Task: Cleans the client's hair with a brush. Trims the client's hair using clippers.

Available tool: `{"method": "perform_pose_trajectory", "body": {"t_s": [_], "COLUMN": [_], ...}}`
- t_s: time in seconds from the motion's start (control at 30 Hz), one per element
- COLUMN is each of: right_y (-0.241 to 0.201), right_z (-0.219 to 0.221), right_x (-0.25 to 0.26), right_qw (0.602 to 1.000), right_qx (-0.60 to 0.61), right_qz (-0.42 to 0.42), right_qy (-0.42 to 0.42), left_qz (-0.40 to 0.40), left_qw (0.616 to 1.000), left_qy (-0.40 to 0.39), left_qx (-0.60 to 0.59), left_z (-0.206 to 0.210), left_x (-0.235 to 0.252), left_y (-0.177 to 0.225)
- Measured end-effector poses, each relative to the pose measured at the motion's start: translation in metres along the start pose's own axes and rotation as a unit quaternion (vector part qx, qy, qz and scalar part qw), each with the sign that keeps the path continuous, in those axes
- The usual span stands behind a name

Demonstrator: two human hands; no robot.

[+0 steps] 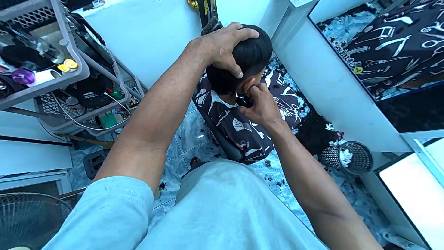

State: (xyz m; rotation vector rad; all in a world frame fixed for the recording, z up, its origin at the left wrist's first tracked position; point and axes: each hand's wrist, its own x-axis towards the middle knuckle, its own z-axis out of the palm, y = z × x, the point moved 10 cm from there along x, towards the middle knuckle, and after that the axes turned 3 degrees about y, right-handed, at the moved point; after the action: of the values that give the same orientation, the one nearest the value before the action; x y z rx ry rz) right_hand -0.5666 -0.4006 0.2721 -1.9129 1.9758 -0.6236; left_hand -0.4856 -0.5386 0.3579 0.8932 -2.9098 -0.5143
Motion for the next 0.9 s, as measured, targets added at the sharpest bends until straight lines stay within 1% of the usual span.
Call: {"method": "perform_pose_trajectory", "body": {"t_s": [0.3, 0.6, 0.8, 0.9], "right_y": [0.000, 0.002, 0.011, 0.010], "right_z": [0.000, 0.001, 0.006, 0.008], "right_x": [0.001, 0.001, -0.010, -0.010], "right_qw": [1.000, 1.000, 0.999, 1.000], "right_qx": [-0.001, 0.000, 0.000, 0.009], "right_qz": [0.000, 0.021, 0.031, 0.010], "right_qy": [0.009, 0.011, 0.010, 0.013], "left_qz": [0.001, -0.001, -0.001, 0.001], "left_qw": [1.000, 1.000, 1.000, 1.000], "left_qy": [-0.005, -0.006, -0.004, -0.003], "left_qx": [0.001, 0.001, 0.001, 0.001], "left_z": [0.001, 0.000, 0.001, 0.001], "left_x": [0.000, 0.001, 0.000, 0.000], "left_y": [0.001, 0.002, 0.001, 0.000]}}
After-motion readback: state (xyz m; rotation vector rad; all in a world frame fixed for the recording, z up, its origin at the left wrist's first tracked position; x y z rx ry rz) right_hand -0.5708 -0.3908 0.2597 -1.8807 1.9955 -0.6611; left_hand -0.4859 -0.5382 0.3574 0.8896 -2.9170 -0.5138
